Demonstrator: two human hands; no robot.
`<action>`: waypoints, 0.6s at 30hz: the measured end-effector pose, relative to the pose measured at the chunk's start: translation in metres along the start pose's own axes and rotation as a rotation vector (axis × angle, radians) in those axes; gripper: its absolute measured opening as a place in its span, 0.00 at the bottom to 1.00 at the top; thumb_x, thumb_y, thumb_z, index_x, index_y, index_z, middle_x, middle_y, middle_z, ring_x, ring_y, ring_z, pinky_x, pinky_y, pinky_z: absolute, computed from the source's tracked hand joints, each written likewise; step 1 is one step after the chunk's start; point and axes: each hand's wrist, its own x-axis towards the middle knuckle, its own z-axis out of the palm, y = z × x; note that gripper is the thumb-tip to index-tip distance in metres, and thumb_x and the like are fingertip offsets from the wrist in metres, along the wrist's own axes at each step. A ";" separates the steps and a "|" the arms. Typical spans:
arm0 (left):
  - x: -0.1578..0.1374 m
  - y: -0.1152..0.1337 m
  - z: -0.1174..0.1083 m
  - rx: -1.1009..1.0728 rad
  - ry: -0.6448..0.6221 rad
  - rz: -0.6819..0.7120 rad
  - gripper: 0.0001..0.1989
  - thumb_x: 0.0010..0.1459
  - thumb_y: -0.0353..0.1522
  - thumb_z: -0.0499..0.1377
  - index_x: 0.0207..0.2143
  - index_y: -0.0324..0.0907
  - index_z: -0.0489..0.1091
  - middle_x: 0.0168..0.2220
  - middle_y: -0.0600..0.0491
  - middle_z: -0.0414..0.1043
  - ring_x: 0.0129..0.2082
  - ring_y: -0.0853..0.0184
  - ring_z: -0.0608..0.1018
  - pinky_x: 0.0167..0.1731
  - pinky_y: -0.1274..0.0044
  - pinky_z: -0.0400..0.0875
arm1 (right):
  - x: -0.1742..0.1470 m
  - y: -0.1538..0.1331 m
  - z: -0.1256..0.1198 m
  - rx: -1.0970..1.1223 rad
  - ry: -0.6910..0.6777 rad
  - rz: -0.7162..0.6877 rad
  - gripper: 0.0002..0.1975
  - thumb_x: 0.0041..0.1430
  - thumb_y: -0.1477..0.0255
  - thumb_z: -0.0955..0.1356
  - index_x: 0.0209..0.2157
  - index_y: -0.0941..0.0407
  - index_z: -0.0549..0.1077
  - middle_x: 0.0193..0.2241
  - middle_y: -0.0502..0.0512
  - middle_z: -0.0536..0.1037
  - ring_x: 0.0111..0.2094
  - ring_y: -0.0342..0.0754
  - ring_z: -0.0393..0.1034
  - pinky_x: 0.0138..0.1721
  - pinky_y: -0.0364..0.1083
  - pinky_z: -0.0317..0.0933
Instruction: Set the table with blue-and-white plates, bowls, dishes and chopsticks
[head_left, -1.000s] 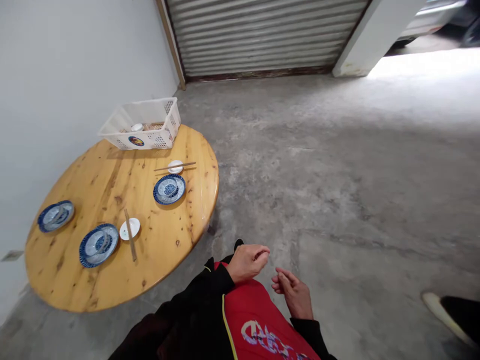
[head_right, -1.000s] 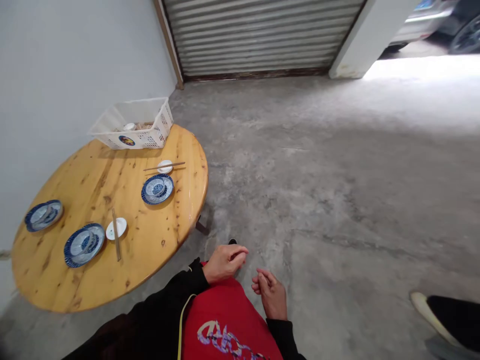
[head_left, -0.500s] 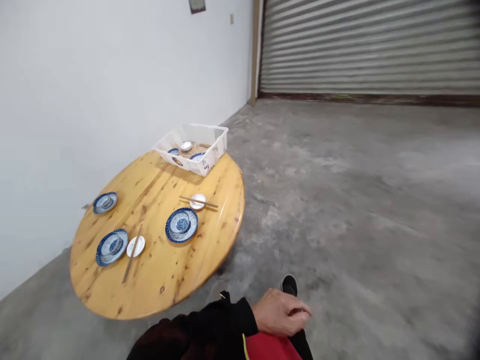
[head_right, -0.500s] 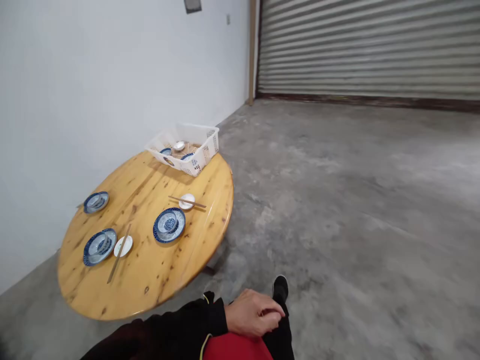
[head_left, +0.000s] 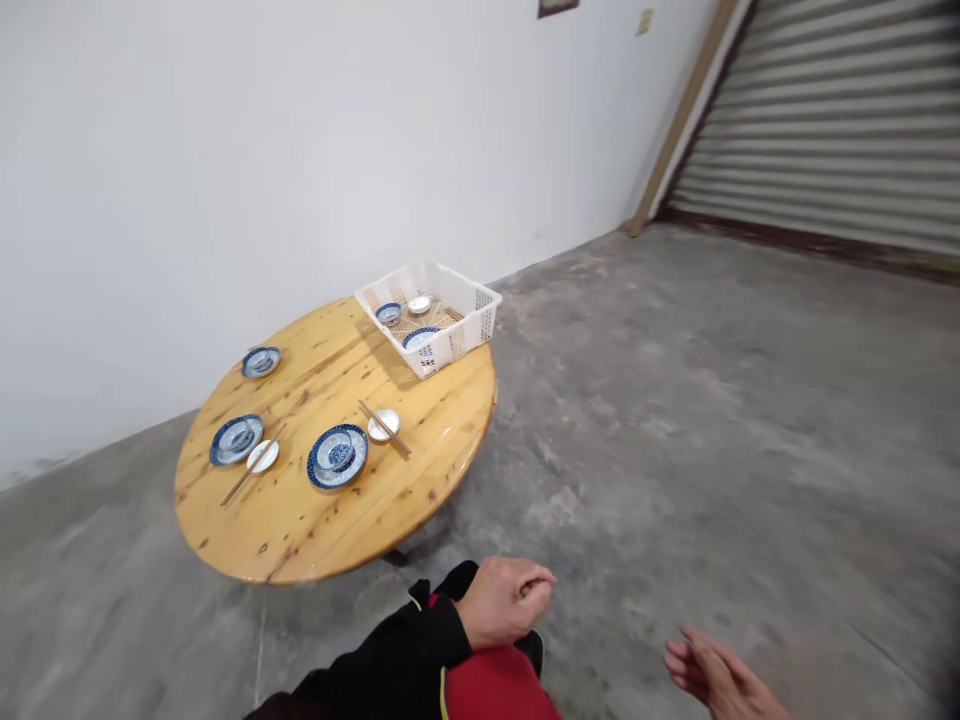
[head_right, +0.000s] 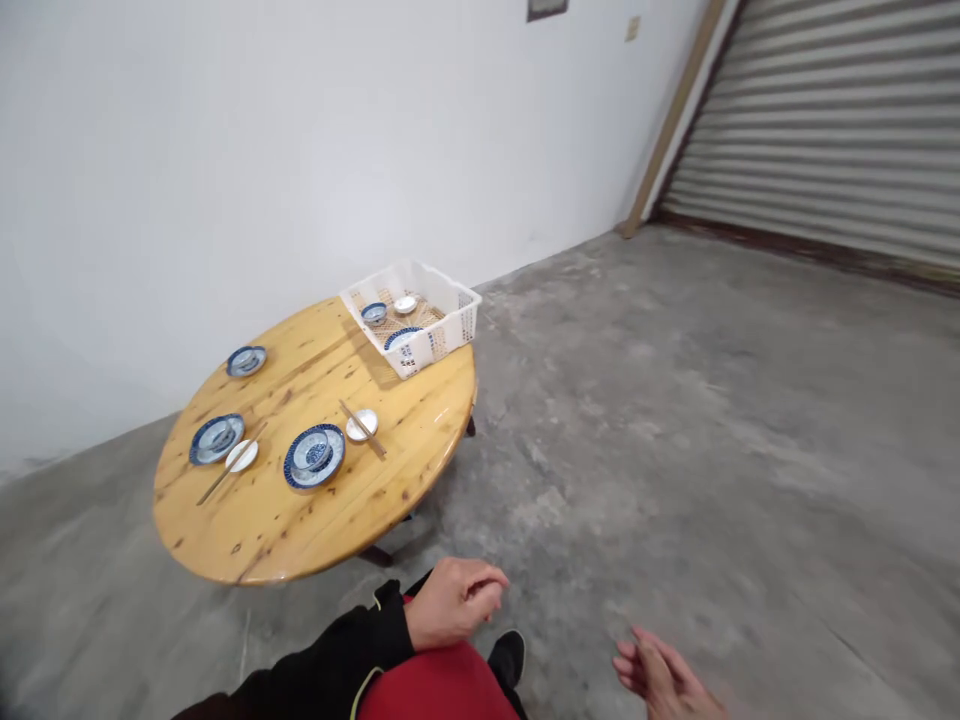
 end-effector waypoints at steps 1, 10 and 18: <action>0.005 -0.002 -0.001 -0.006 0.029 -0.033 0.15 0.60 0.27 0.53 0.40 0.41 0.80 0.30 0.55 0.80 0.27 0.71 0.79 0.32 0.83 0.70 | 0.013 -0.016 0.013 0.012 -0.033 0.014 0.28 0.35 0.49 0.73 0.33 0.56 0.76 0.24 0.60 0.81 0.25 0.56 0.77 0.27 0.51 0.75; 0.106 -0.021 -0.040 -0.096 0.317 -0.056 0.15 0.63 0.30 0.52 0.41 0.42 0.79 0.30 0.53 0.79 0.26 0.71 0.77 0.32 0.81 0.70 | 0.099 -0.157 0.126 -0.123 -0.321 -0.174 0.32 0.35 0.46 0.75 0.34 0.59 0.78 0.24 0.57 0.80 0.24 0.51 0.76 0.27 0.48 0.73; 0.168 -0.048 -0.104 -0.198 0.462 -0.102 0.14 0.65 0.31 0.51 0.42 0.42 0.77 0.34 0.53 0.80 0.30 0.70 0.79 0.37 0.79 0.73 | 0.137 -0.326 0.205 -0.270 -0.353 -0.647 0.24 0.49 0.47 0.73 0.34 0.55 0.79 0.27 0.56 0.79 0.25 0.49 0.73 0.28 0.48 0.69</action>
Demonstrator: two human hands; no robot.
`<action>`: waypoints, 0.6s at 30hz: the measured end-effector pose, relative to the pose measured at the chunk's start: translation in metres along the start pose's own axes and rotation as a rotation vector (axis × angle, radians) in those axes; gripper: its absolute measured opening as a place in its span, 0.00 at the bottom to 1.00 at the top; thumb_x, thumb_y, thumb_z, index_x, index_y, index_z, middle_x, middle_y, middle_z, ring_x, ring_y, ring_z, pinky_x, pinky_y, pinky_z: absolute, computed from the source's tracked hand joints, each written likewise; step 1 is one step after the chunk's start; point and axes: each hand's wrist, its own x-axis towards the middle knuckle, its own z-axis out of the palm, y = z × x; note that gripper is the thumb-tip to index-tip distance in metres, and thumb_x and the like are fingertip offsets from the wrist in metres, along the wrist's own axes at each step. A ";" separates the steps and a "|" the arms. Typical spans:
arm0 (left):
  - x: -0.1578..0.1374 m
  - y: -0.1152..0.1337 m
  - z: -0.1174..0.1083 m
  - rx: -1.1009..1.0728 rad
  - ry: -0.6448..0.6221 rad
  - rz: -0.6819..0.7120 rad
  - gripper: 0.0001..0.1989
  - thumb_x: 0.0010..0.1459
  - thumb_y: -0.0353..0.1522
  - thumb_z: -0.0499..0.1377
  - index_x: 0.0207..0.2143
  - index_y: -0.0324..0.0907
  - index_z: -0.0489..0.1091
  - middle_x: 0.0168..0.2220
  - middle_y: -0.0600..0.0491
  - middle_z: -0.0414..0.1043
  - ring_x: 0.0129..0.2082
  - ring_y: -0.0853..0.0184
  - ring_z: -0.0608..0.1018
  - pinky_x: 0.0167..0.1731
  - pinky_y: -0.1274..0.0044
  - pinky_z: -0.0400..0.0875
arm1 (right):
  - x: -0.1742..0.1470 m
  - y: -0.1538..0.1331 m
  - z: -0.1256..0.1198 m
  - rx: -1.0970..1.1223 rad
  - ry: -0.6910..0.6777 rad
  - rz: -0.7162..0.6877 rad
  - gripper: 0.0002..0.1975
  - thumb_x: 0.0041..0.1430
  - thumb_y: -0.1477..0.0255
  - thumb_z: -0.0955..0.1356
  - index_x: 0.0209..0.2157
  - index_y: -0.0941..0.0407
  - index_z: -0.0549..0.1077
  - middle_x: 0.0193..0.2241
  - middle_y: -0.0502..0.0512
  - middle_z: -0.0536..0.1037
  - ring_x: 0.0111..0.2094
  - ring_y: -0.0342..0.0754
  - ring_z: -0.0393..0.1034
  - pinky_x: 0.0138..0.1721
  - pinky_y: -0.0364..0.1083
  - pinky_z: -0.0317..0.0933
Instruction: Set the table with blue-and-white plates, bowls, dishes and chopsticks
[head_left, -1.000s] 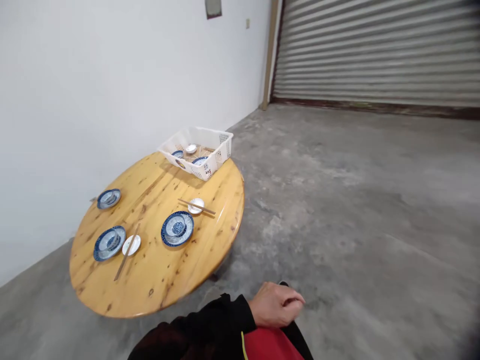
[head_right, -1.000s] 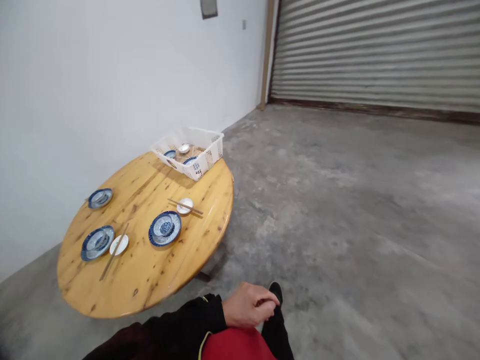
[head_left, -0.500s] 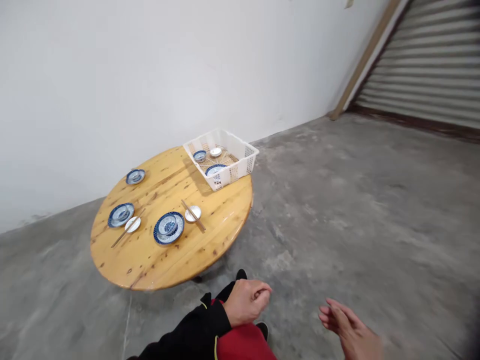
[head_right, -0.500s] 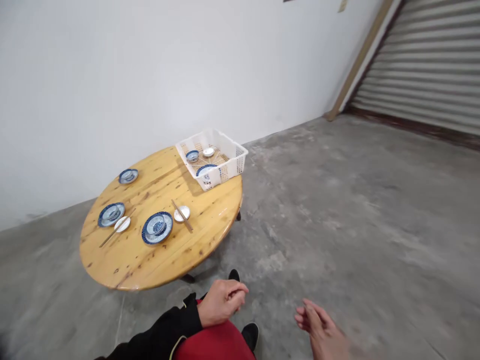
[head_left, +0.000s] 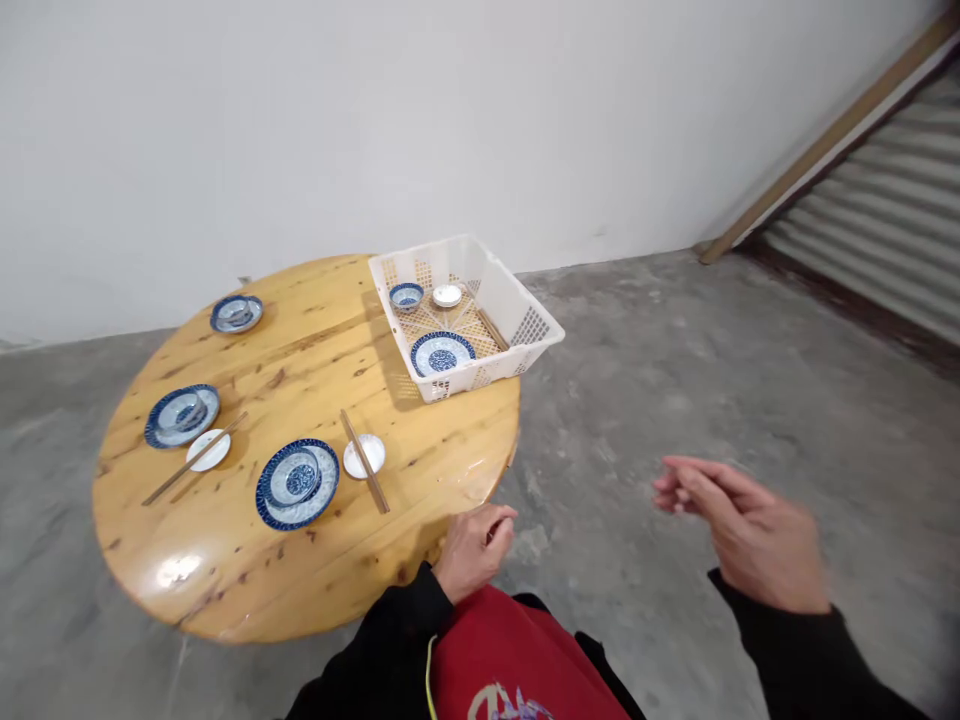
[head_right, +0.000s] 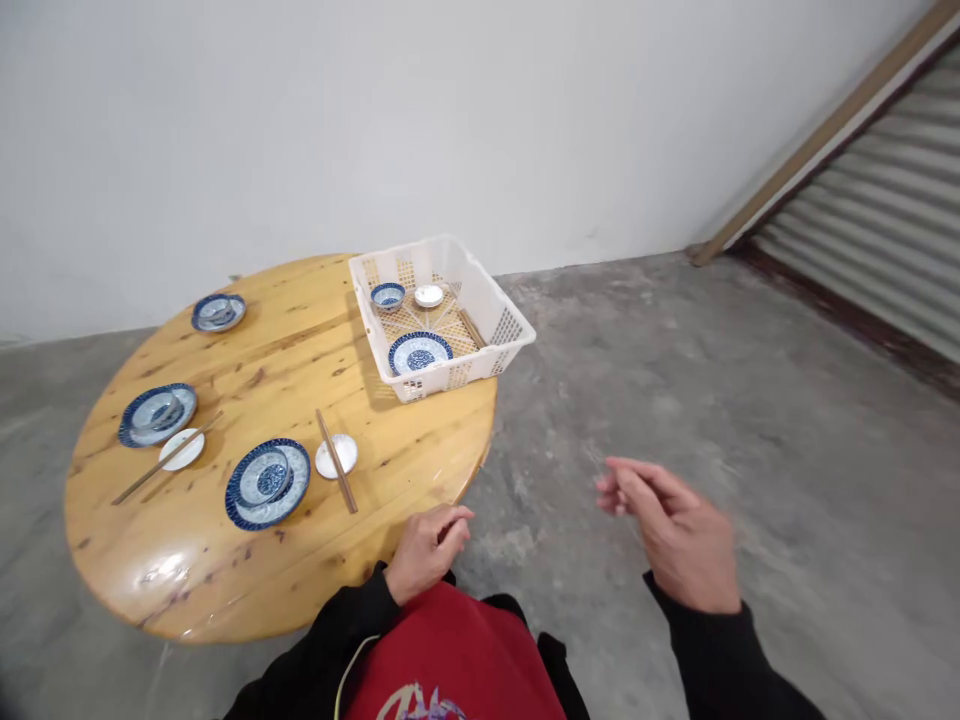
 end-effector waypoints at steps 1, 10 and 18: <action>0.004 -0.003 -0.004 -0.018 0.016 -0.034 0.14 0.66 0.32 0.51 0.43 0.42 0.77 0.35 0.52 0.80 0.31 0.70 0.79 0.37 0.79 0.74 | 0.016 -0.016 0.006 -0.022 -0.027 -0.066 0.23 0.51 0.48 0.72 0.34 0.54 0.79 0.27 0.56 0.79 0.25 0.49 0.73 0.28 0.48 0.69; 0.012 -0.019 -0.030 -0.061 0.286 -0.200 0.15 0.66 0.34 0.51 0.45 0.42 0.77 0.34 0.51 0.80 0.31 0.68 0.81 0.37 0.77 0.76 | 0.171 -0.114 0.127 -0.339 -0.446 -0.316 0.09 0.67 0.68 0.65 0.35 0.56 0.75 0.30 0.51 0.81 0.28 0.45 0.75 0.32 0.44 0.68; 0.022 -0.024 -0.040 0.046 0.658 -0.305 0.15 0.68 0.37 0.53 0.45 0.41 0.76 0.35 0.50 0.81 0.31 0.68 0.82 0.35 0.78 0.78 | 0.297 -0.077 0.268 -1.051 -0.721 -0.297 0.19 0.62 0.73 0.62 0.23 0.73 0.71 0.27 0.65 0.80 0.37 0.44 0.76 0.45 0.43 0.61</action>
